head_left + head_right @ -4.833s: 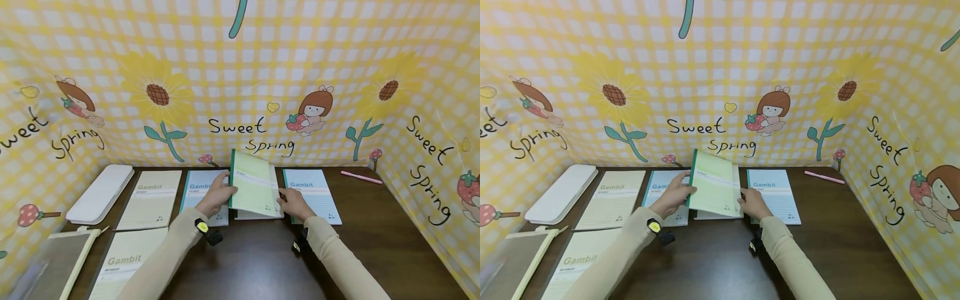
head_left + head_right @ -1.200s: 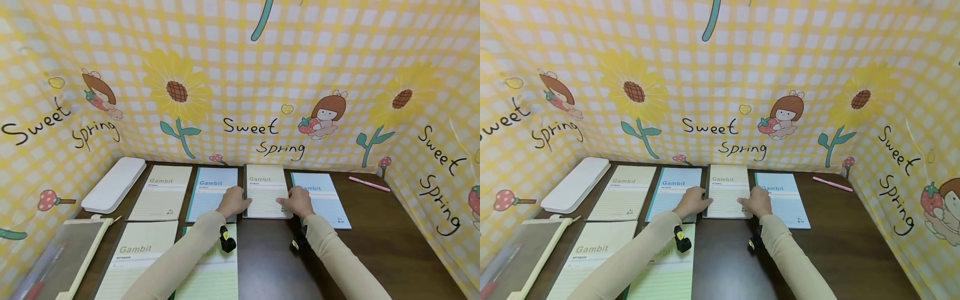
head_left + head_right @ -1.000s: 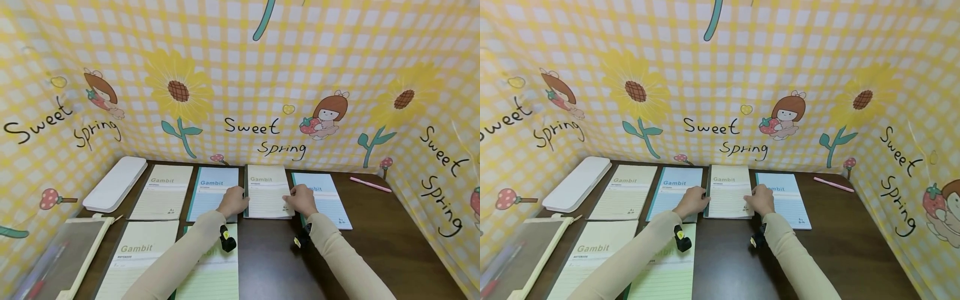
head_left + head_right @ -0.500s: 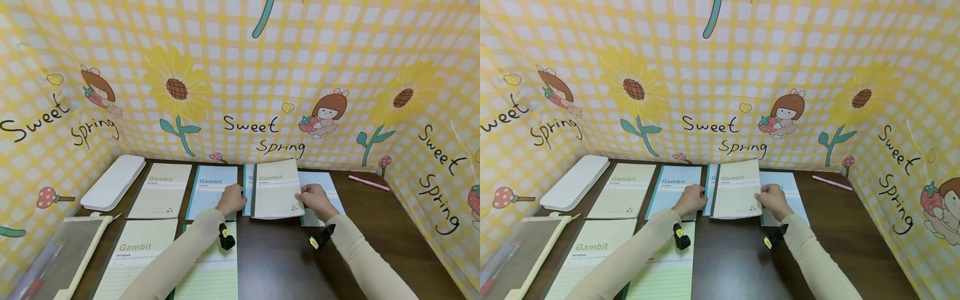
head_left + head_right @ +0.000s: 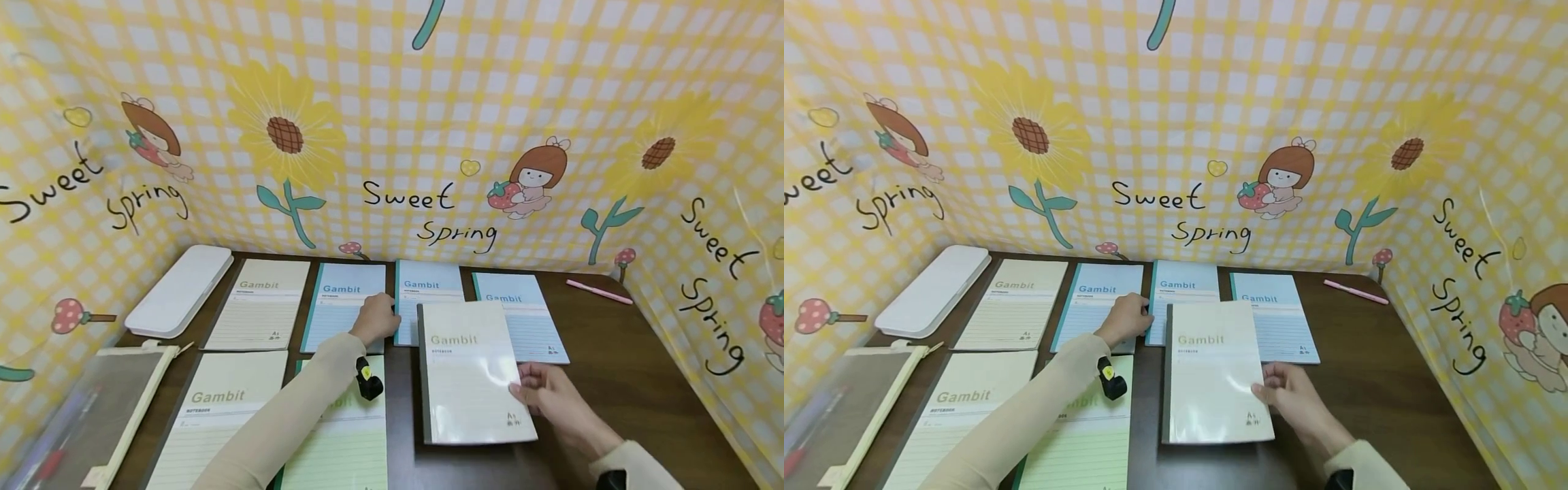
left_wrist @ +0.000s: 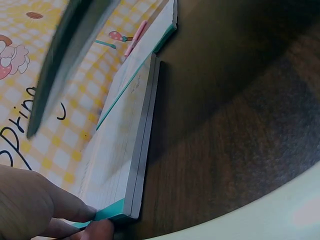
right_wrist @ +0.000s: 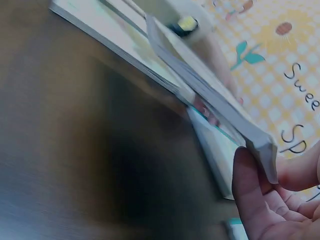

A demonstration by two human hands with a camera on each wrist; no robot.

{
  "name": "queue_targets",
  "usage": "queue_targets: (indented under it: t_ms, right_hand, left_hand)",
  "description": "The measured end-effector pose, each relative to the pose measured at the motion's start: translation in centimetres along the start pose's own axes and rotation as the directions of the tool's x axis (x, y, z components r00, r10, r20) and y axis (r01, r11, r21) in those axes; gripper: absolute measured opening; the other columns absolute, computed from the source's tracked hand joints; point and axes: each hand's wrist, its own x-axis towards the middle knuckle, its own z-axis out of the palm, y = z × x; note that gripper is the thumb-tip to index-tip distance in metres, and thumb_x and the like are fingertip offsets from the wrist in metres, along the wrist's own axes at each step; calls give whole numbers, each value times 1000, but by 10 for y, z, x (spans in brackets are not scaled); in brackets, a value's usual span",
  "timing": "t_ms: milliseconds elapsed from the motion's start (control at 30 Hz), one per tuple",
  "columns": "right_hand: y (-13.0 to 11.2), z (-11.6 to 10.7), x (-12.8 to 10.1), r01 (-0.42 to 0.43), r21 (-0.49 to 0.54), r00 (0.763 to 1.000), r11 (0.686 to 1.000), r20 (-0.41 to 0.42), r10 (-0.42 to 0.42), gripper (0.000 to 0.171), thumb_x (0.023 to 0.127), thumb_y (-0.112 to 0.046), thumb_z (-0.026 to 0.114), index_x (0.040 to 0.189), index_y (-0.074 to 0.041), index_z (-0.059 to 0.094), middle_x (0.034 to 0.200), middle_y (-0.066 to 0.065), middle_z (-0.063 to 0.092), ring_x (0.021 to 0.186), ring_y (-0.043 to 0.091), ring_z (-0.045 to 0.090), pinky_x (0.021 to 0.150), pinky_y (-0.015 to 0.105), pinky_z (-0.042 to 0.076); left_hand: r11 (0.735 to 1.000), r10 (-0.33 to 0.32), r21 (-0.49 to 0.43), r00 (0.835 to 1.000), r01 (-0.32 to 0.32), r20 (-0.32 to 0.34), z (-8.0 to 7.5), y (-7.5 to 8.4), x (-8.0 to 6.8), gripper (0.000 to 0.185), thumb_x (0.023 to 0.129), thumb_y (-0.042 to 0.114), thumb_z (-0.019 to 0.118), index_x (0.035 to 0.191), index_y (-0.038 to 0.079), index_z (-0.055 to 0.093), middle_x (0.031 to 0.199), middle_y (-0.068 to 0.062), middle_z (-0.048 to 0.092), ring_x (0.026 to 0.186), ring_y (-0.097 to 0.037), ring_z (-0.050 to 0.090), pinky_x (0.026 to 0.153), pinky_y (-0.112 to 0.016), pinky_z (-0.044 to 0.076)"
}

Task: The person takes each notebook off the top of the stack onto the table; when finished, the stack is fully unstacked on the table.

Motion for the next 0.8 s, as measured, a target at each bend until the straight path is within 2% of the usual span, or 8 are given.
queue_targets:
  t_ms: [167, 267, 400, 467, 600, 667, 700, 800]
  right_hand:
    - [27, 10, -24, -32, 50, 994, 998, 110, 27, 24, 91, -6, 61, 106, 11, 53, 82, 2, 63, 77, 13, 62, 68, 30, 54]
    - [42, 17, -31, -60, 31, 986, 998, 159, 54, 22, 92, -8, 61, 103, 10, 54, 79, 2, 62, 75, 13, 61, 67, 29, 54]
    - [54, 28, -35, -19, -114, 995, 993, 94, 30, 24, 90, -11, 67, 100, 9, 57, 77, 1, 58, 70, 11, 56, 63, 24, 50]
    - [55, 34, -37, 13, -254, 1000, 967, 8, -11, 26, 87, -15, 71, 97, 5, 60, 77, 1, 56, 67, 9, 53, 61, 22, 47]
    - [51, 49, -43, -21, -498, 984, 867, -163, -70, 23, 80, -23, 78, 86, -7, 63, 71, -2, 54, 60, 6, 48, 57, 20, 40]
    - [50, 53, -45, -25, -559, 975, 829, -196, -103, 22, 78, -25, 79, 82, -10, 62, 67, -5, 54, 57, 4, 46, 56, 20, 39]
    - [50, 55, -45, -30, -575, 973, 817, -205, -109, 23, 78, -26, 79, 81, -11, 62, 66, -5, 53, 57, 4, 46, 56, 19, 39]
    - [49, 57, -44, -38, -614, 967, 789, -220, -125, 26, 77, -28, 80, 79, -12, 61, 63, -6, 53, 56, 4, 45, 55, 20, 39]
  left_hand:
    - [1000, 5, 10, 1000, -5, -4, -2, 2, 0, 44, 90, -2, 50, 58, 18, 28, 48, 2, 23, 44, -12, 19, 47, -27, 24]
    - [1000, -3, 19, 1000, 3, -5, -2, 3, 0, 40, 91, -1, 51, 59, 16, 34, 48, 2, 24, 43, -13, 20, 47, -28, 25]
    - [1000, -20, 22, 1000, 20, -1, 0, 2, 1, 33, 92, 0, 51, 63, 12, 43, 46, 1, 27, 41, -13, 23, 47, -27, 27]
    - [1000, -26, 14, 1000, 26, 0, 1, 1, 1, 27, 92, 0, 51, 66, 9, 51, 46, 1, 28, 41, -13, 23, 46, -27, 28]
    - [1000, -24, 4, 1000, 24, 6, 2, -1, 2, 33, 92, 0, 52, 61, 12, 45, 46, 2, 28, 40, -13, 24, 46, -27, 28]
    - [1000, -16, 5, 1000, 16, 4, 3, -1, 2, 35, 92, 0, 52, 60, 13, 43, 46, 2, 27, 40, -12, 23, 45, -27, 28]
    - [1000, -11, 8, 1000, 11, 1, 3, -2, 2, 41, 91, 0, 52, 58, 16, 34, 46, 2, 26, 41, -12, 22, 45, -27, 27]
    - [1000, -10, 14, 1000, 10, 0, 4, -3, 3, 42, 91, 0, 52, 58, 17, 32, 47, 2, 26, 41, -12, 22, 45, -27, 26]
